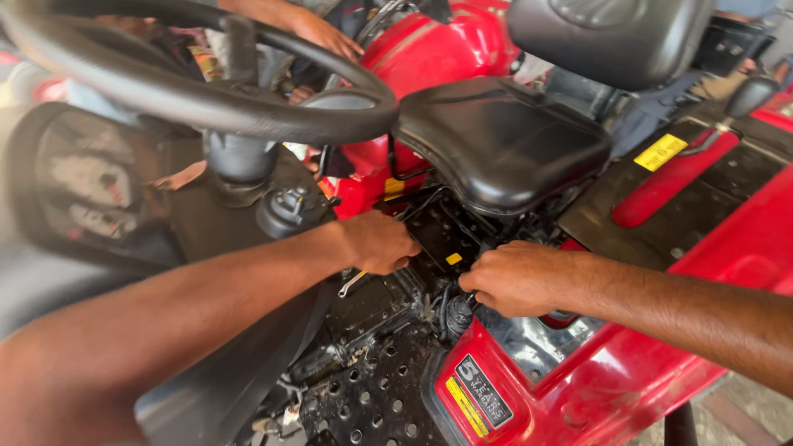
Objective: The person works on the internal components of a red tractor, unscrewing bolts and reaching into the chassis near the battery area and steering column.
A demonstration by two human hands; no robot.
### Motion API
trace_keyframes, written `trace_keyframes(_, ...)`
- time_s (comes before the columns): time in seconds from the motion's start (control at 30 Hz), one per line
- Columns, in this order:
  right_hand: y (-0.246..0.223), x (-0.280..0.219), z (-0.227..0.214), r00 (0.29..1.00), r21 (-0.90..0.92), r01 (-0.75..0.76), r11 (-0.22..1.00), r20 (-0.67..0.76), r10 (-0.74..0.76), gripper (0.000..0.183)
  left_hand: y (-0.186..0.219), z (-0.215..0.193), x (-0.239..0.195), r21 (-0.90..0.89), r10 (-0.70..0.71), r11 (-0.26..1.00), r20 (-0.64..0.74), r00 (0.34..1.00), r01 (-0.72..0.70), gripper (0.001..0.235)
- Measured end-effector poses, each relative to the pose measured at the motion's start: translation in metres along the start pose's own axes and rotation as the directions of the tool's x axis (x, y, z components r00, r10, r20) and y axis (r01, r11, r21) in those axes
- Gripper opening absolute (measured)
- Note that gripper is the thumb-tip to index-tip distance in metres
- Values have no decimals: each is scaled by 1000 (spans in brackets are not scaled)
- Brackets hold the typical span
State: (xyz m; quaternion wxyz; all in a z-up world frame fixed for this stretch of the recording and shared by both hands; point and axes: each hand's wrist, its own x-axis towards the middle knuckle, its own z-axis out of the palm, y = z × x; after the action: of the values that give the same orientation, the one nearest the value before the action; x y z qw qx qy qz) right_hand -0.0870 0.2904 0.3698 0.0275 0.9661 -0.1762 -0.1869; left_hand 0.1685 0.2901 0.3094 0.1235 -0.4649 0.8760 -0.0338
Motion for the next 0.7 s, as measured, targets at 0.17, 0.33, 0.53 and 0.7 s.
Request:
trace_keyframes(0.17, -5, 2, -5, 1000, 32, -6, 999, -6, 6, 20, 37, 1, -6, -33, 82, 996, 19, 996, -81, 27)
trace_keyframes(0.33, -9, 4, -7, 1000, 18, -27, 999, 2, 27, 22, 64, -9, -4, -115, 159, 980, -30, 987, -161, 25)
trace_keyframes(0.53, -7, 5, -6, 999, -85, -45, 995, 10, 46, 21, 75, -21, -9, -131, 226, 963, -91, 970, -237, 33)
trace_keyframes(0.7, -7, 7, -1, 996, -97, -77, 992, 27, 80, 19, 75, -23, -13, -84, 250, 962, -111, 962, -259, 50)
